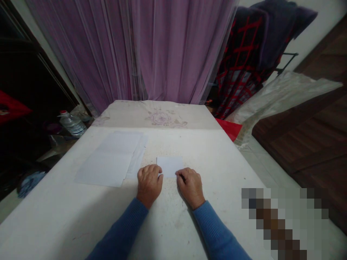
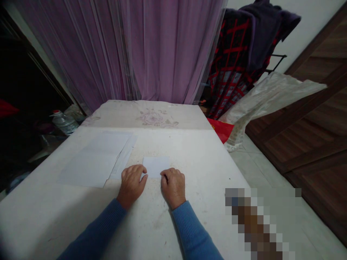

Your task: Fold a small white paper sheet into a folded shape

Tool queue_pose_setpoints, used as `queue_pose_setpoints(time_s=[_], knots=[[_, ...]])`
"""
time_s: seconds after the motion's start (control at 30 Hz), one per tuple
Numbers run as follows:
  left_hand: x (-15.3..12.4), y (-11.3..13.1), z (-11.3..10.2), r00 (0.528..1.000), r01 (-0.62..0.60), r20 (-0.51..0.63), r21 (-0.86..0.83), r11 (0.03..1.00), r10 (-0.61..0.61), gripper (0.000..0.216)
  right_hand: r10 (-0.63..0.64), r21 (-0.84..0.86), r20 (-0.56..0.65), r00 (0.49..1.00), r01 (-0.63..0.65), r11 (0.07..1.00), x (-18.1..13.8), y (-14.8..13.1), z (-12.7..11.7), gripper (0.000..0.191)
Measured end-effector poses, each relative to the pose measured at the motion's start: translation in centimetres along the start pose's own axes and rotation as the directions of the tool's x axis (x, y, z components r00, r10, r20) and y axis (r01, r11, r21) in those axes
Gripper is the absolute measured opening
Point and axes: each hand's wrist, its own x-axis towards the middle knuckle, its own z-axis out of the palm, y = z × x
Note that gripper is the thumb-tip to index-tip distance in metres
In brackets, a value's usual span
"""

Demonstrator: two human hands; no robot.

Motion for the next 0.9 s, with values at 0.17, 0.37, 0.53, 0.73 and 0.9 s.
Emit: queue_pose_setpoints(time_s=[0.17, 0.37, 0.53, 0.73, 0.9], knots=[[-0.1, -0.4, -0.1, 1.000, 0.009, -0.007, -0.036, 0.999, -0.009, 0.008, -0.004, -0.022, -0.008, 1.000, 0.004, 1.000, 0.0, 0.0, 0.1, 0.016], [-0.1, -0.9, -0.3, 1.000, 0.023, 0.017, -0.080, 0.997, -0.022, 0.016, -0.008, -0.031, -0.004, 1.000, 0.007, 1.000, -0.1, 0.2, 0.1, 0.016], [-0.1, -1.1, -0.3, 0.999, 0.029, 0.037, -0.080, 0.996, -0.026, 0.018, -0.015, -0.114, 0.013, 1.000, 0.016, 0.993, 0.1, -0.3, -0.2, 0.016], [-0.2, -1.2, -0.1, 0.999, 0.028, 0.031, -0.074, 0.997, -0.026, 0.017, -0.110, -0.267, 0.101, 0.989, 0.134, 0.954, 0.8, -2.7, 0.2, 0.010], [-0.2, -1.5, 0.0, 0.999, 0.030, 0.042, -0.085, 0.996, -0.026, 0.015, -0.066, -0.192, 0.053, 0.996, 0.075, 0.979, 1.0, -3.7, 1.5, 0.013]])
